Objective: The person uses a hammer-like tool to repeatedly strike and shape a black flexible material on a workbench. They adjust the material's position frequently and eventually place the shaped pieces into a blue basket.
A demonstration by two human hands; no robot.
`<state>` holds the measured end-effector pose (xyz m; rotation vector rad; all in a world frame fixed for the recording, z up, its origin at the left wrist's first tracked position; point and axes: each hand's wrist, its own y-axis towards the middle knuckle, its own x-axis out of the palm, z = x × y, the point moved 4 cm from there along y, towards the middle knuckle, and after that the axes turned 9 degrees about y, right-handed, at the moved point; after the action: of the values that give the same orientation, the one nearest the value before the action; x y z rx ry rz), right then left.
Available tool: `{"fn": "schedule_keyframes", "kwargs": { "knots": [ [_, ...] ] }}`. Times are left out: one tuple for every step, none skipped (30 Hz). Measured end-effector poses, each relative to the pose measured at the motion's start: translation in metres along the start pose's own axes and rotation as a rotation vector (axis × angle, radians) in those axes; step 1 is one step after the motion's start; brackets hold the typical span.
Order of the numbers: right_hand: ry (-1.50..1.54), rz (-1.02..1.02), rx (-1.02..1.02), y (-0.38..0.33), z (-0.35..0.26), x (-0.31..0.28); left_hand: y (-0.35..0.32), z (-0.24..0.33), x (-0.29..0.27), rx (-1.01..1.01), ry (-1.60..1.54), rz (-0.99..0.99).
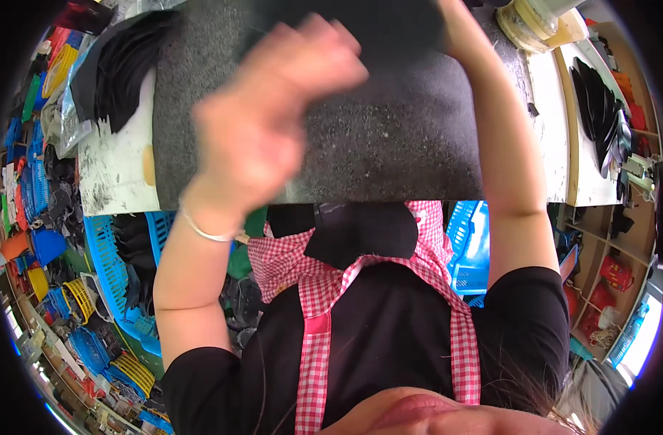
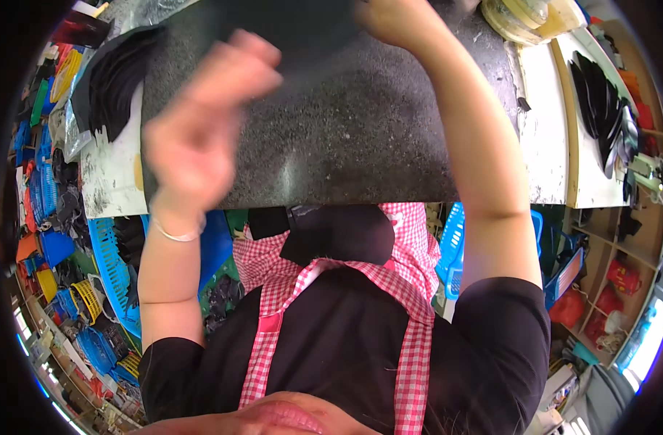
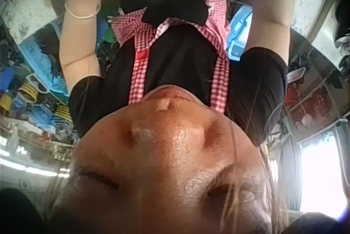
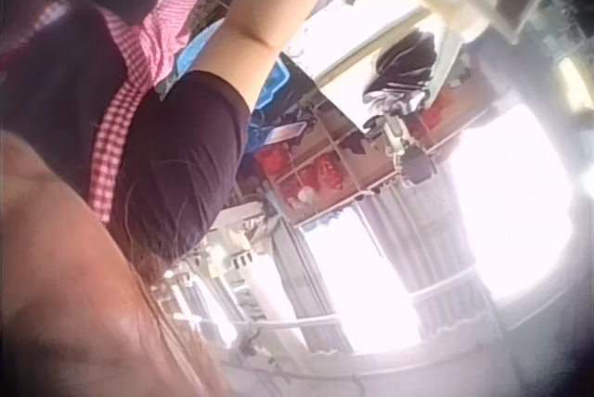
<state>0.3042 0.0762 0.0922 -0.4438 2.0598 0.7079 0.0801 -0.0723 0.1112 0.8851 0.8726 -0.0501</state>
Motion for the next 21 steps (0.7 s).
{"fn": "schedule_keyframes", "kwargs": {
  "knots": [
    [0.069,0.035,0.179,-0.012,-0.008,-0.01,-0.015,0.025,0.025,0.092,-0.036,-0.182],
    [0.15,0.03,0.218,-0.019,-0.03,-0.014,-0.05,0.037,0.051,0.124,-0.018,-0.298],
    [0.157,-0.028,0.385,-0.034,-0.055,-0.028,-0.071,0.052,0.072,0.135,-0.075,-0.433],
    [0.251,-0.091,0.387,-0.049,-0.06,-0.027,-0.077,0.067,0.072,0.116,-0.053,-0.425],
    [0.278,-0.155,0.314,-0.064,-0.06,-0.025,-0.078,0.074,0.07,0.103,-0.024,-0.416],
    [0.318,-0.224,0.226,-0.08,-0.058,-0.015,-0.08,0.074,0.067,0.073,-0.06,-0.448],
    [0.361,-0.29,0.136,-0.094,-0.059,-0.004,-0.082,0.072,0.064,0.041,-0.095,-0.478],
    [0.363,-0.258,0.075,-0.098,-0.068,0.0,-0.079,0.068,0.057,0.023,-0.128,-0.494],
    [0.362,-0.21,0.033,-0.102,-0.072,0.006,-0.072,0.059,0.054,-0.033,-0.261,-0.51],
    [0.344,-0.212,0.037,-0.105,-0.068,0.015,-0.064,0.05,0.05,-0.093,-0.39,-0.525],
    [0.311,-0.205,0.031,-0.105,-0.067,0.018,-0.057,0.043,0.046,-0.157,-0.512,-0.542],
    [0.279,-0.2,0.024,-0.106,-0.067,0.021,-0.05,0.031,0.044,-0.358,-0.509,-0.436],
    [0.248,-0.195,0.016,-0.106,-0.067,0.024,-0.046,0.02,0.042,-0.287,-0.146,-0.201],
    [0.209,-0.202,0.022,-0.104,-0.069,0.023,-0.047,0.014,0.046,-0.296,0.135,-0.219],
    [0.224,-0.207,0.034,-0.104,-0.07,0.023,-0.049,0.012,0.049,-0.302,0.416,-0.235],
    [0.238,-0.211,0.046,-0.104,-0.07,0.023,-0.05,0.014,0.053,-0.305,0.459,-0.261],
    [0.251,-0.218,0.059,-0.105,-0.07,0.023,-0.051,0.016,0.056,-0.338,0.409,-0.276],
    [0.259,-0.222,0.054,-0.105,-0.07,0.023,-0.052,0.018,0.06,-0.372,0.358,-0.292],
    [0.267,-0.226,0.049,-0.103,-0.07,0.021,-0.054,0.019,0.063,-0.405,0.307,-0.308],
    [0.272,-0.227,0.045,-0.102,-0.07,0.02,-0.054,0.016,0.064,-0.415,0.283,-0.314],
    [0.289,-0.219,0.058,-0.102,-0.07,0.02,-0.054,0.015,0.065,-0.414,0.259,-0.299]
  ]
}}
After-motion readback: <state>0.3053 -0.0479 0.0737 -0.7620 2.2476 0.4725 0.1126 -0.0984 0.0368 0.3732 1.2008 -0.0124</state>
